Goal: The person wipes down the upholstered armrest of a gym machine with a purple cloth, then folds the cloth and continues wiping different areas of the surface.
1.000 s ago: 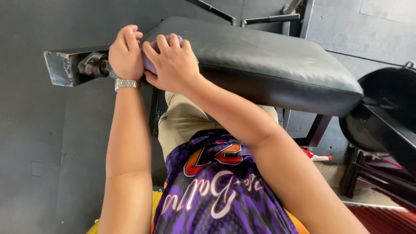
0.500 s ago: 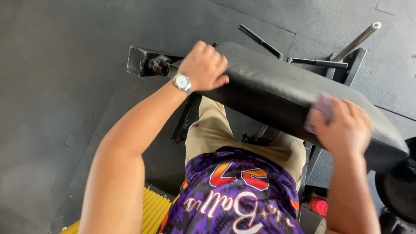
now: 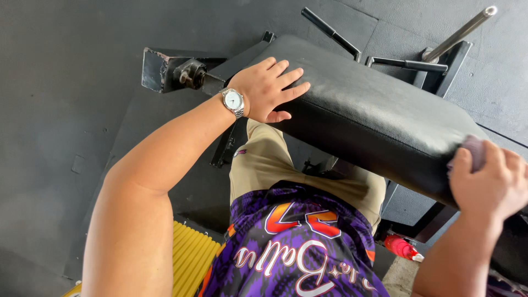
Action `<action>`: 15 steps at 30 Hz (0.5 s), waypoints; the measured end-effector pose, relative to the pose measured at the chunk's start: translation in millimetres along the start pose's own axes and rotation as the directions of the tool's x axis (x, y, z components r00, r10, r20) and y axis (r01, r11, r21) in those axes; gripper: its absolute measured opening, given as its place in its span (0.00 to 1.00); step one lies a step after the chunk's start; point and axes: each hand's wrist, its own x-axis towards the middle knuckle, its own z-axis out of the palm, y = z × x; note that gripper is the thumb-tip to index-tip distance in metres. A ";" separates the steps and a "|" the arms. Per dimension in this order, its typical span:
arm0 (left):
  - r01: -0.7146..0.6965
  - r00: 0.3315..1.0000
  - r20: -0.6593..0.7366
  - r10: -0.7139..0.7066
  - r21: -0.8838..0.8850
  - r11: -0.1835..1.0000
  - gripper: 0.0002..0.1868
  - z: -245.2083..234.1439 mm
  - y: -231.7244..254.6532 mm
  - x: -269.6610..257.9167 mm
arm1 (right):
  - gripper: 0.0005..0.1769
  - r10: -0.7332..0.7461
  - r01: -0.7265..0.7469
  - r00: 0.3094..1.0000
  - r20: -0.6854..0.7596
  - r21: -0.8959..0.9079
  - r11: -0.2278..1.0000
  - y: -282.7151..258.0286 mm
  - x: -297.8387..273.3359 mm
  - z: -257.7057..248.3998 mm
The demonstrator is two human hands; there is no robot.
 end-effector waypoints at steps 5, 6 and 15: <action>0.001 0.999 -0.033 -0.002 -0.014 1.000 0.41 -0.1 0.3 -0.4 | 0.24 -0.207 0.207 0.978 0.024 -0.010 0.978 -124.3 37.5 -27.7; 0.001 0.999 -0.034 -0.001 -0.011 1.000 0.41 -1.0 0.4 -1.0 | 0.25 -0.220 0.218 0.973 0.069 0.037 0.975 -158.4 46.5 -38.5; 0.094 0.978 -0.187 -0.095 -0.012 0.995 0.48 10.1 7.4 3.2 | 0.31 -0.421 0.438 0.899 -0.120 0.283 0.853 -344.8 83.0 -13.8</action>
